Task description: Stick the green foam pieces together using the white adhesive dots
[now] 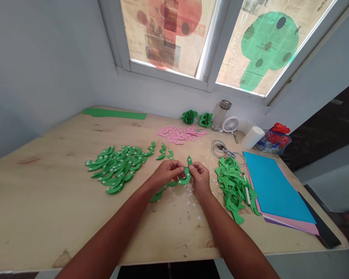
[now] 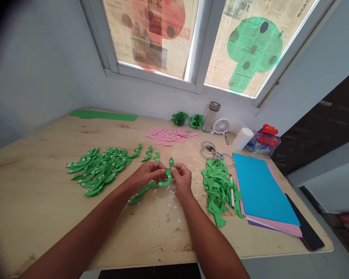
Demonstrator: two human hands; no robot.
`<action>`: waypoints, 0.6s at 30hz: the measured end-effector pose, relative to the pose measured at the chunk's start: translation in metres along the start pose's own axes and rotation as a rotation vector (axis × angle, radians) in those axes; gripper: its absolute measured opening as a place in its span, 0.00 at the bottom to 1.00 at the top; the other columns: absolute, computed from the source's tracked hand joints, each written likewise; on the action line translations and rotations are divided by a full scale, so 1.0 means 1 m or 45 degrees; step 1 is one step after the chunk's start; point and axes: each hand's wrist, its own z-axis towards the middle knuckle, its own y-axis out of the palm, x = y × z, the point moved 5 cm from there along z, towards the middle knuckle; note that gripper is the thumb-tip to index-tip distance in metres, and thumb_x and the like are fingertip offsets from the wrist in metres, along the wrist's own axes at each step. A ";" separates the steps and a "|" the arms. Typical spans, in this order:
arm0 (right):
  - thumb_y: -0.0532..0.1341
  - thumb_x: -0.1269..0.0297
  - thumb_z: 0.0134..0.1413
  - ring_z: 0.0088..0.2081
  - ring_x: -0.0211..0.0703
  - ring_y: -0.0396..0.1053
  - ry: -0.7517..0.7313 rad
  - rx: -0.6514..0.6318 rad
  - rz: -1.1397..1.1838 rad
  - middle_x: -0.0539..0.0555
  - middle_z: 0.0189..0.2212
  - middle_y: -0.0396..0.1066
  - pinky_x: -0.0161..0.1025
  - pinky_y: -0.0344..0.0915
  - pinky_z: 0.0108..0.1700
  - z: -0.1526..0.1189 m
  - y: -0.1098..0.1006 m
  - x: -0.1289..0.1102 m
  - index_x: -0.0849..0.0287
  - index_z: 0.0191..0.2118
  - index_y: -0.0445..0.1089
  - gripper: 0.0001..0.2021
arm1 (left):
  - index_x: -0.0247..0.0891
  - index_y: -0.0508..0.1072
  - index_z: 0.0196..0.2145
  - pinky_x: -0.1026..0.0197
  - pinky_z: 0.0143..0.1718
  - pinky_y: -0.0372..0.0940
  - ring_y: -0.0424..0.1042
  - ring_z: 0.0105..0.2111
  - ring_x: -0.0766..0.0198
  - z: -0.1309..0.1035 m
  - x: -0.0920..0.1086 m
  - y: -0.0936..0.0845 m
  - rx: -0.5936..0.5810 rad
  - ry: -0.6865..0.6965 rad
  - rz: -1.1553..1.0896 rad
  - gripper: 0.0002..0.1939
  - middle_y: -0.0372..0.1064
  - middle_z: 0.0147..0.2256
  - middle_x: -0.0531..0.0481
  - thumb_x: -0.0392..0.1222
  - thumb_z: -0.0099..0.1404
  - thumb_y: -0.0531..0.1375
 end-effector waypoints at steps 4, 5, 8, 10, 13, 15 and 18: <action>0.66 0.56 0.39 0.23 0.34 0.59 -0.013 0.039 -0.036 0.47 0.21 0.65 0.33 0.57 0.27 -0.001 0.001 -0.003 0.60 0.27 0.68 0.13 | 0.35 0.71 0.27 0.66 0.23 0.61 0.68 0.24 0.65 0.000 -0.005 0.001 0.004 -0.010 -0.050 0.12 0.71 0.24 0.49 0.48 0.53 0.61; 0.66 0.56 0.39 0.22 0.34 0.59 -0.009 0.045 -0.047 0.47 0.21 0.65 0.33 0.57 0.27 -0.001 0.001 -0.003 0.60 0.27 0.68 0.13 | 0.35 0.71 0.28 0.66 0.23 0.61 0.68 0.25 0.65 -0.001 -0.006 0.000 0.003 -0.019 -0.063 0.13 0.71 0.24 0.49 0.48 0.53 0.61; 0.65 0.57 0.40 0.21 0.34 0.58 -0.010 0.064 -0.049 0.46 0.19 0.64 0.33 0.56 0.26 -0.001 0.001 -0.004 0.59 0.27 0.68 0.12 | 0.35 0.71 0.29 0.66 0.22 0.62 0.68 0.25 0.65 -0.004 -0.011 0.000 -0.037 -0.050 -0.072 0.13 0.70 0.25 0.50 0.49 0.53 0.62; 0.65 0.57 0.40 0.22 0.34 0.58 -0.026 0.079 -0.035 0.46 0.20 0.65 0.33 0.56 0.26 0.000 0.001 -0.005 0.59 0.26 0.68 0.11 | 0.35 0.71 0.30 0.65 0.22 0.63 0.68 0.24 0.66 -0.005 -0.013 0.002 -0.096 -0.077 -0.060 0.13 0.69 0.25 0.50 0.48 0.54 0.62; 0.65 0.58 0.41 0.22 0.34 0.59 -0.036 0.112 0.006 0.46 0.20 0.65 0.33 0.57 0.26 0.002 -0.001 -0.006 0.60 0.26 0.68 0.11 | 0.36 0.70 0.35 0.65 0.22 0.64 0.69 0.25 0.65 -0.007 -0.016 0.004 -0.156 -0.120 -0.067 0.15 0.69 0.27 0.51 0.47 0.53 0.63; 0.65 0.57 0.41 0.22 0.34 0.59 -0.007 0.125 0.018 0.46 0.20 0.65 0.33 0.57 0.26 0.002 -0.001 -0.004 0.60 0.27 0.68 0.11 | 0.36 0.70 0.36 0.65 0.21 0.63 0.70 0.25 0.65 -0.008 -0.017 0.005 -0.161 -0.146 -0.052 0.16 0.69 0.28 0.51 0.46 0.51 0.64; 0.66 0.57 0.39 0.22 0.33 0.59 0.055 0.129 0.088 0.46 0.20 0.65 0.32 0.57 0.26 0.003 -0.001 -0.001 0.59 0.27 0.68 0.12 | 0.36 0.70 0.35 0.66 0.20 0.61 0.69 0.23 0.65 -0.007 -0.018 0.005 -0.114 -0.154 -0.004 0.14 0.69 0.25 0.52 0.44 0.50 0.64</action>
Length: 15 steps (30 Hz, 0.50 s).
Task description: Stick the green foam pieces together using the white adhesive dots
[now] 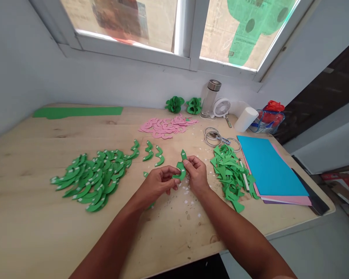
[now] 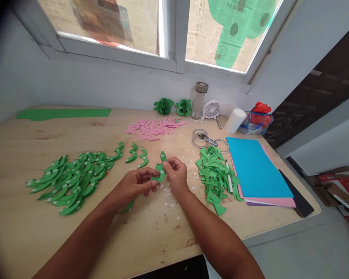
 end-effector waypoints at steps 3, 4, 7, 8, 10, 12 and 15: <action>0.67 0.58 0.39 0.22 0.33 0.59 0.076 -0.031 0.132 0.45 0.20 0.64 0.32 0.57 0.26 -0.001 0.003 0.000 0.59 0.26 0.67 0.11 | 0.36 0.70 0.34 0.66 0.19 0.60 0.67 0.21 0.66 0.001 0.000 0.000 0.032 0.012 0.039 0.13 0.67 0.21 0.54 0.44 0.51 0.63; 0.67 0.59 0.38 0.22 0.33 0.60 0.098 -0.042 0.173 0.45 0.20 0.64 0.32 0.57 0.26 -0.002 0.004 0.000 0.58 0.26 0.67 0.11 | 0.36 0.70 0.34 0.67 0.19 0.59 0.66 0.20 0.67 0.001 0.001 0.000 0.036 0.018 0.047 0.13 0.67 0.21 0.54 0.44 0.51 0.63; 0.67 0.61 0.38 0.22 0.33 0.61 0.158 -0.065 0.290 0.45 0.21 0.65 0.31 0.59 0.26 -0.004 0.006 -0.003 0.58 0.26 0.67 0.11 | 0.36 0.70 0.34 0.67 0.19 0.59 0.65 0.20 0.68 0.001 0.001 0.001 0.058 0.050 0.060 0.13 0.66 0.20 0.54 0.45 0.52 0.63; 0.68 0.61 0.38 0.22 0.33 0.61 0.180 -0.081 0.331 0.45 0.21 0.66 0.31 0.59 0.26 -0.004 0.007 -0.003 0.58 0.27 0.68 0.10 | 0.36 0.70 0.34 0.67 0.19 0.59 0.66 0.20 0.67 0.001 0.001 0.001 0.063 0.065 0.063 0.13 0.67 0.20 0.54 0.45 0.52 0.63; 0.68 0.62 0.38 0.22 0.33 0.62 0.222 -0.120 0.417 0.46 0.21 0.67 0.31 0.60 0.25 -0.004 0.008 -0.002 0.58 0.27 0.68 0.10 | 0.36 0.70 0.34 0.67 0.19 0.60 0.67 0.21 0.67 0.001 0.002 0.002 0.065 0.093 0.066 0.14 0.67 0.21 0.53 0.46 0.52 0.63; 0.68 0.64 0.38 0.22 0.32 0.63 0.245 -0.148 0.491 0.45 0.20 0.67 0.30 0.60 0.25 -0.003 0.008 -0.001 0.59 0.27 0.68 0.10 | 0.36 0.71 0.34 0.67 0.19 0.60 0.68 0.21 0.66 0.002 0.002 0.002 0.058 0.100 0.062 0.14 0.68 0.21 0.53 0.46 0.52 0.63; 0.68 0.66 0.39 0.22 0.32 0.64 0.232 -0.135 0.540 0.46 0.20 0.69 0.29 0.61 0.25 -0.001 0.006 0.000 0.59 0.27 0.69 0.08 | 0.35 0.72 0.35 0.67 0.19 0.60 0.68 0.21 0.66 0.001 0.003 0.003 0.048 0.092 0.020 0.15 0.69 0.21 0.53 0.46 0.51 0.64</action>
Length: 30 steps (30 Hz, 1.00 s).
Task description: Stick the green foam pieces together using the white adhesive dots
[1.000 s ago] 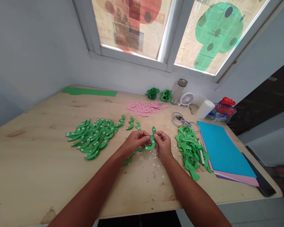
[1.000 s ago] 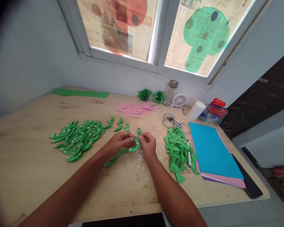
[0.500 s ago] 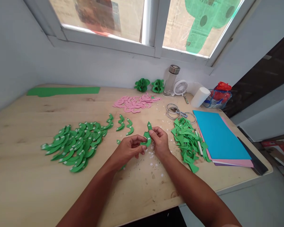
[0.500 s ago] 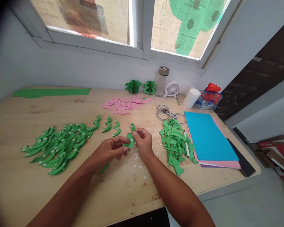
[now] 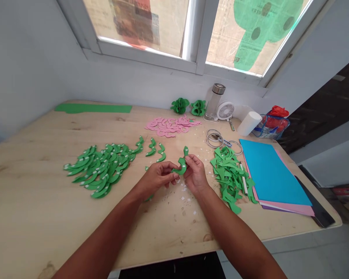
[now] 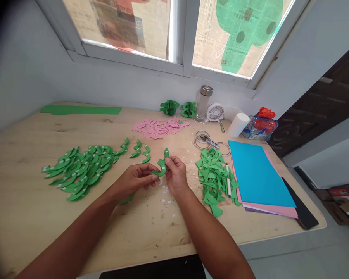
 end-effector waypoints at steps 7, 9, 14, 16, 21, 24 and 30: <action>0.68 0.67 0.40 0.22 0.31 0.64 -0.058 0.011 0.047 0.46 0.20 0.69 0.28 0.61 0.25 0.000 -0.004 -0.004 0.59 0.28 0.69 0.08 | 0.35 0.73 0.36 0.66 0.22 0.62 0.69 0.23 0.66 -0.002 0.004 0.003 -0.002 0.021 -0.125 0.16 0.71 0.22 0.52 0.44 0.50 0.67; 0.68 0.68 0.40 0.22 0.31 0.64 -0.062 0.013 0.066 0.46 0.21 0.69 0.28 0.61 0.25 0.000 -0.006 -0.005 0.59 0.29 0.70 0.08 | 0.34 0.73 0.35 0.66 0.22 0.62 0.69 0.23 0.66 -0.002 0.003 0.003 0.015 0.018 -0.152 0.15 0.71 0.22 0.51 0.44 0.50 0.67; 0.68 0.68 0.40 0.22 0.31 0.64 -0.047 -0.002 0.115 0.46 0.21 0.69 0.28 0.62 0.25 0.000 -0.008 -0.004 0.60 0.27 0.69 0.07 | 0.34 0.72 0.30 0.66 0.23 0.63 0.70 0.22 0.66 0.000 -0.004 0.002 0.039 -0.021 -0.273 0.13 0.73 0.24 0.49 0.43 0.49 0.68; 0.68 0.68 0.40 0.22 0.31 0.65 -0.023 -0.010 0.128 0.46 0.21 0.69 0.28 0.62 0.25 0.000 -0.008 -0.003 0.60 0.26 0.69 0.07 | 0.34 0.72 0.30 0.66 0.23 0.63 0.70 0.22 0.67 0.000 -0.006 0.002 0.027 -0.051 -0.336 0.12 0.74 0.24 0.49 0.43 0.50 0.68; 0.68 0.69 0.40 0.22 0.31 0.65 -0.019 -0.002 0.133 0.46 0.21 0.69 0.28 0.63 0.26 -0.001 -0.007 -0.004 0.60 0.27 0.69 0.07 | 0.34 0.73 0.31 0.65 0.24 0.64 0.71 0.24 0.65 -0.002 -0.006 0.002 -0.009 -0.087 -0.377 0.12 0.75 0.26 0.46 0.44 0.52 0.66; 0.68 0.68 0.40 0.22 0.31 0.65 -0.024 -0.008 0.115 0.46 0.21 0.69 0.28 0.62 0.26 -0.002 -0.006 -0.005 0.60 0.27 0.69 0.07 | 0.34 0.74 0.30 0.65 0.23 0.64 0.71 0.24 0.65 -0.003 -0.004 0.003 -0.006 -0.098 -0.372 0.11 0.74 0.26 0.46 0.44 0.53 0.65; 0.69 0.68 0.39 0.23 0.31 0.65 -0.027 -0.021 0.099 0.46 0.21 0.70 0.27 0.63 0.26 -0.003 -0.004 -0.004 0.60 0.27 0.70 0.07 | 0.33 0.73 0.25 0.67 0.21 0.61 0.69 0.21 0.67 -0.004 -0.001 0.003 0.060 -0.097 -0.387 0.09 0.72 0.22 0.48 0.43 0.52 0.65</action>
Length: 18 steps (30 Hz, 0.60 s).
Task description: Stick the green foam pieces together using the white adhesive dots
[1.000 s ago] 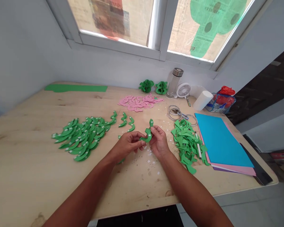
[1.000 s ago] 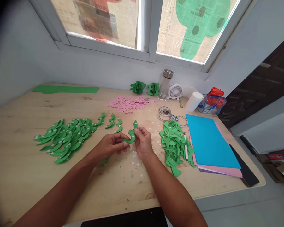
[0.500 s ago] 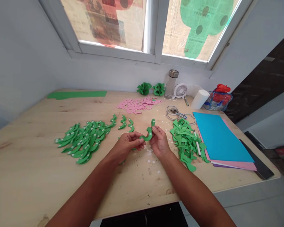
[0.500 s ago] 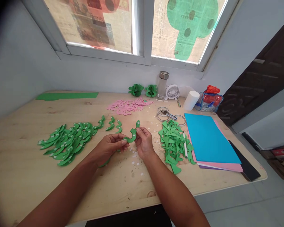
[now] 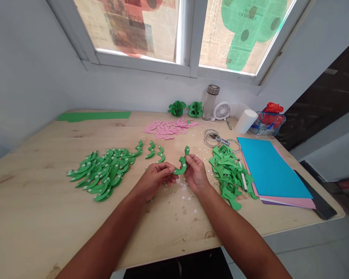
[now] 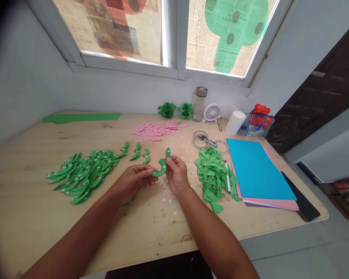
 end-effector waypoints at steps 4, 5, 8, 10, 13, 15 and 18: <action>0.69 0.68 0.39 0.23 0.32 0.65 -0.005 0.011 -0.006 0.47 0.22 0.70 0.28 0.63 0.26 0.001 -0.001 0.001 0.60 0.27 0.70 0.07 | 0.34 0.72 0.26 0.68 0.21 0.60 0.67 0.20 0.68 0.000 -0.001 -0.001 -0.004 0.011 0.009 0.09 0.72 0.22 0.49 0.43 0.52 0.65; 0.69 0.68 0.40 0.23 0.32 0.65 -0.010 0.012 -0.005 0.47 0.22 0.70 0.28 0.63 0.26 0.001 -0.001 0.001 0.60 0.27 0.70 0.07 | 0.34 0.73 0.26 0.68 0.21 0.60 0.67 0.20 0.68 0.000 0.000 -0.002 0.000 0.018 0.027 0.10 0.71 0.22 0.49 0.44 0.53 0.65; 0.68 0.68 0.41 0.23 0.32 0.65 -0.022 0.021 -0.004 0.46 0.21 0.70 0.28 0.63 0.27 0.002 -0.002 -0.001 0.60 0.27 0.69 0.07 | 0.34 0.74 0.32 0.67 0.21 0.60 0.67 0.21 0.68 -0.001 0.002 -0.002 0.008 0.054 0.104 0.12 0.71 0.23 0.49 0.46 0.55 0.63; 0.68 0.68 0.41 0.23 0.32 0.65 -0.026 0.034 -0.006 0.46 0.21 0.69 0.28 0.62 0.27 0.002 -0.003 -0.001 0.60 0.27 0.69 0.07 | 0.35 0.74 0.37 0.67 0.22 0.60 0.67 0.22 0.67 -0.002 0.004 -0.001 -0.021 0.079 0.145 0.14 0.71 0.23 0.50 0.46 0.56 0.63; 0.68 0.68 0.41 0.23 0.32 0.65 -0.022 0.040 0.017 0.46 0.21 0.69 0.28 0.63 0.27 0.002 -0.003 -0.001 0.60 0.26 0.69 0.07 | 0.36 0.73 0.40 0.66 0.22 0.60 0.66 0.22 0.67 -0.003 0.007 0.002 -0.097 0.131 0.183 0.17 0.68 0.22 0.52 0.44 0.53 0.65; 0.68 0.68 0.40 0.23 0.32 0.65 -0.007 0.042 0.036 0.46 0.21 0.69 0.29 0.63 0.27 0.002 -0.002 0.000 0.60 0.26 0.69 0.07 | 0.37 0.73 0.41 0.66 0.23 0.61 0.65 0.22 0.68 -0.004 0.008 0.004 -0.140 0.164 0.183 0.18 0.66 0.21 0.54 0.41 0.51 0.66; 0.68 0.67 0.39 0.23 0.33 0.65 0.026 0.051 0.028 0.46 0.21 0.69 0.29 0.63 0.26 0.001 -0.002 0.002 0.59 0.25 0.69 0.07 | 0.37 0.74 0.39 0.66 0.22 0.60 0.64 0.21 0.69 -0.004 0.008 0.004 -0.158 0.196 0.175 0.16 0.65 0.21 0.55 0.41 0.51 0.66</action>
